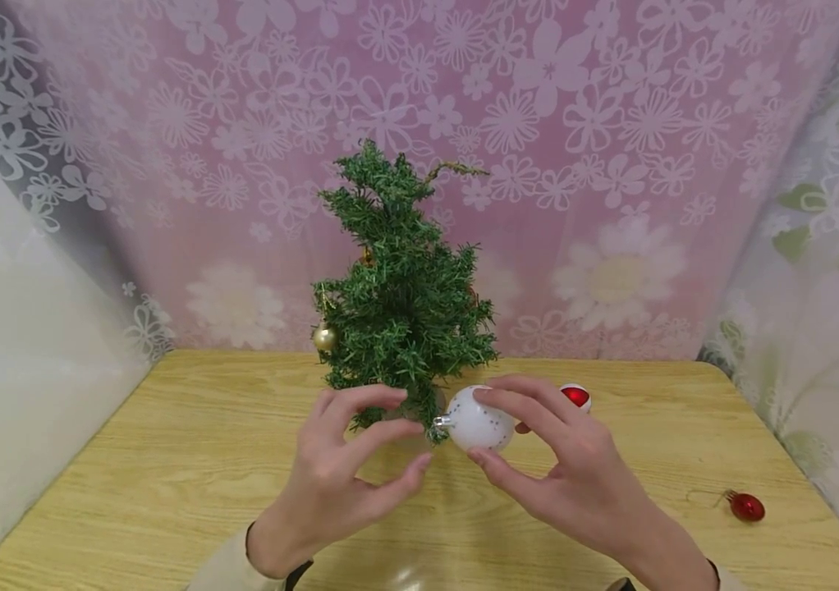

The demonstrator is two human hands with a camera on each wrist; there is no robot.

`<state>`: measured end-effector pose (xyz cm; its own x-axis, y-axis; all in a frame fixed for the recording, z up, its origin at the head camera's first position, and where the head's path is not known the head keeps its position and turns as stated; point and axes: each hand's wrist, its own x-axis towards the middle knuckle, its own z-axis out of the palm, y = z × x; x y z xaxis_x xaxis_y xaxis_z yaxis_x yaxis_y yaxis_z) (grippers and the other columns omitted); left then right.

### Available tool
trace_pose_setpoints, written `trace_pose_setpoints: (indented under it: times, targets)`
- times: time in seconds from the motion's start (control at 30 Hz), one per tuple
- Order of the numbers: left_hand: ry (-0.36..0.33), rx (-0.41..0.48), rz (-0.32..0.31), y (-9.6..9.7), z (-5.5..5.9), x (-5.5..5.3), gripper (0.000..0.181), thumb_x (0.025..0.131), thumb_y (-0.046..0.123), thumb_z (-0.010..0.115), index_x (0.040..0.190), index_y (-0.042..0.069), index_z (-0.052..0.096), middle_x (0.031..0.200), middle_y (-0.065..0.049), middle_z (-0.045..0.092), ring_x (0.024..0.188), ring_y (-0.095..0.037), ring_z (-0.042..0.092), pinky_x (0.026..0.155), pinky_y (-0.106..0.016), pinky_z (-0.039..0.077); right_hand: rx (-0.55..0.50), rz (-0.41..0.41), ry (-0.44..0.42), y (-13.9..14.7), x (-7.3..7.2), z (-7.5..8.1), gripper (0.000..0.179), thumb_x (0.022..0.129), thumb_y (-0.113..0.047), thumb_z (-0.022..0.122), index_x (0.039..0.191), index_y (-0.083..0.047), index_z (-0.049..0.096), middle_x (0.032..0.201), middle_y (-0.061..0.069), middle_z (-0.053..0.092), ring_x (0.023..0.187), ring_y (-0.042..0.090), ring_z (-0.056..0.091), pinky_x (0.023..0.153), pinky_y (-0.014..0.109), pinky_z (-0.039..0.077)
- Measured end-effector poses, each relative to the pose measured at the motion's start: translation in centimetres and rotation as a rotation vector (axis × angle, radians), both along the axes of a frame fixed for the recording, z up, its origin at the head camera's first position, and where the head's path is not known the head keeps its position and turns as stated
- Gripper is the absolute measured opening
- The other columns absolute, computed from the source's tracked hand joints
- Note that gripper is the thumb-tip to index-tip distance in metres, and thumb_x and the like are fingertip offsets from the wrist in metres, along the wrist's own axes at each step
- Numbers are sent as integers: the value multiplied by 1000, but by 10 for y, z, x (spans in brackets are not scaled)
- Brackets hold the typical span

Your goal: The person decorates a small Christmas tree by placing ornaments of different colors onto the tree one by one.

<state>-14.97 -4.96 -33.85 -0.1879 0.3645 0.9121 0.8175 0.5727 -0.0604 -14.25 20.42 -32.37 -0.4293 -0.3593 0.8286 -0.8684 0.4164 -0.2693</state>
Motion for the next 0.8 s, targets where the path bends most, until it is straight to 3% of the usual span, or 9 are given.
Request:
trace_pose_setpoints:
  times: [0.13,0.3,0.5,0.8]
  targets:
    - [0,-18,22,1,-1,1,18,80,32,83,91,19,76,116,-4,70,101,-15,66,80,-31,48,7,15,-6,-1,0,0,52,96,-46,67,124,-2,70,124,9,68,103,-1,63,75,10,50]
    - [1,2,12,2,-1,0,7,89,24,73,90,19,77,114,-4,70,103,-16,66,79,-31,48,24,12,-28,-2,2,-1,50,96,-45,67,125,-4,70,124,8,68,103,0,62,75,10,50]
    - [-31,88,-23,0,1,-1,15,97,20,63,89,16,76,112,-7,69,99,-18,68,74,-34,49,4,12,-19,-3,0,-4,51,96,-48,66,122,-4,71,123,9,68,104,0,62,73,10,49]
    - [-66,144,-39,-2,2,-2,17,98,20,61,87,15,73,112,-8,69,96,-19,68,71,-33,49,100,-48,-99,-5,6,-1,50,95,-50,62,125,-10,70,119,9,56,104,5,55,86,8,47]
